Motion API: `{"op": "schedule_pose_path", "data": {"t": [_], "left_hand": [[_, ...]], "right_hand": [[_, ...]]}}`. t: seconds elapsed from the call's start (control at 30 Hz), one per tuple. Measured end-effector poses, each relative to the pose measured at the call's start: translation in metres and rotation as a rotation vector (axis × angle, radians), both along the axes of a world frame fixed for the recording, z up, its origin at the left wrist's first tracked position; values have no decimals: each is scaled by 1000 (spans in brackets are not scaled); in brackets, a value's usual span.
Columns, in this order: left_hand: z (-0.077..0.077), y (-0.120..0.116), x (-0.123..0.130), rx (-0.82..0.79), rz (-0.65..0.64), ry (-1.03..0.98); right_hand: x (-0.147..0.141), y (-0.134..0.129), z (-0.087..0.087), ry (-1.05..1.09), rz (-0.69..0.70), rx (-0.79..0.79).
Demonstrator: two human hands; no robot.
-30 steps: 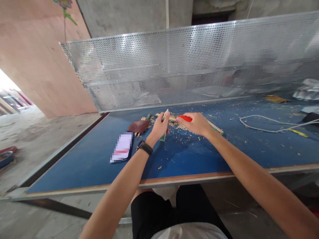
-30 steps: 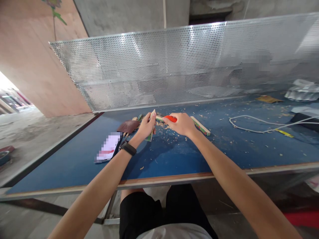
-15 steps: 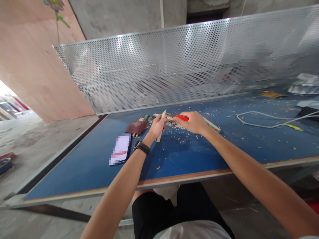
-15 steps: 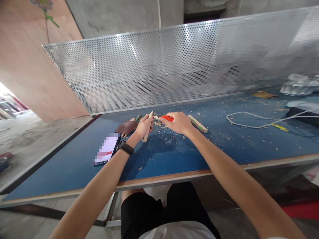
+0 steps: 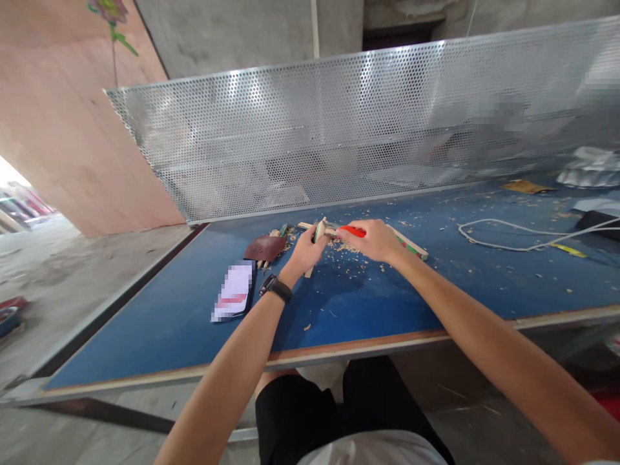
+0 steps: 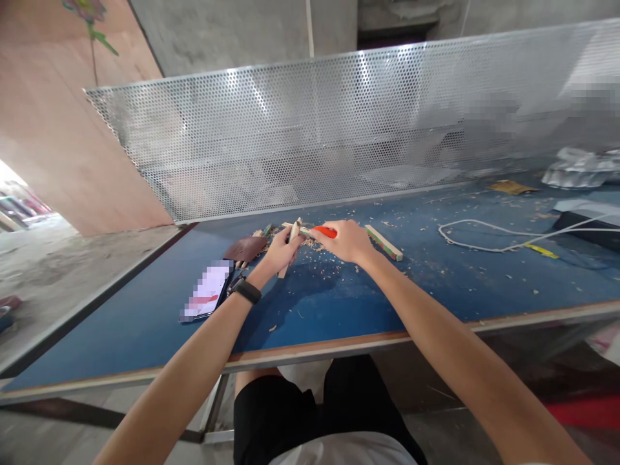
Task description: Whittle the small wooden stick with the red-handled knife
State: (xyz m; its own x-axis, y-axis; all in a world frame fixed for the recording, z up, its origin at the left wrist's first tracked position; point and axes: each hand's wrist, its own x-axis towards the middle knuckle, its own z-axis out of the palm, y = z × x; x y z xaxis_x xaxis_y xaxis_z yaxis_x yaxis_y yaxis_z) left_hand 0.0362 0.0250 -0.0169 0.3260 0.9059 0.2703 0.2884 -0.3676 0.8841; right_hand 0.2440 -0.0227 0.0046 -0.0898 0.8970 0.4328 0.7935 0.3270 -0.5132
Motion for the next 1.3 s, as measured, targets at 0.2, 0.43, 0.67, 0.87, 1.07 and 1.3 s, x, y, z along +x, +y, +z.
{"op": "schedule_pose_path", "data": {"t": [0.2,0.43,0.67,0.87,1.07,1.3], "left_hand": [[-1,0,1,117,103,112],[-2,1,0,147,147,126],[-2,3,-1,208,180,168],[2,3,3,180,243,189],[5,1,4,144,308,221],[3,-2,1,50,98,-17]], "right_hand": [[-3,2,-3,-53,-130,91],[-4,1,-3,-4,18,38],[-6,1,-3,-32,26,0],[-12,0,-4,-106,-69,68],[-19,3,-12,-163,-141,150],[-10,3,-8,-51,-16,85]]}}
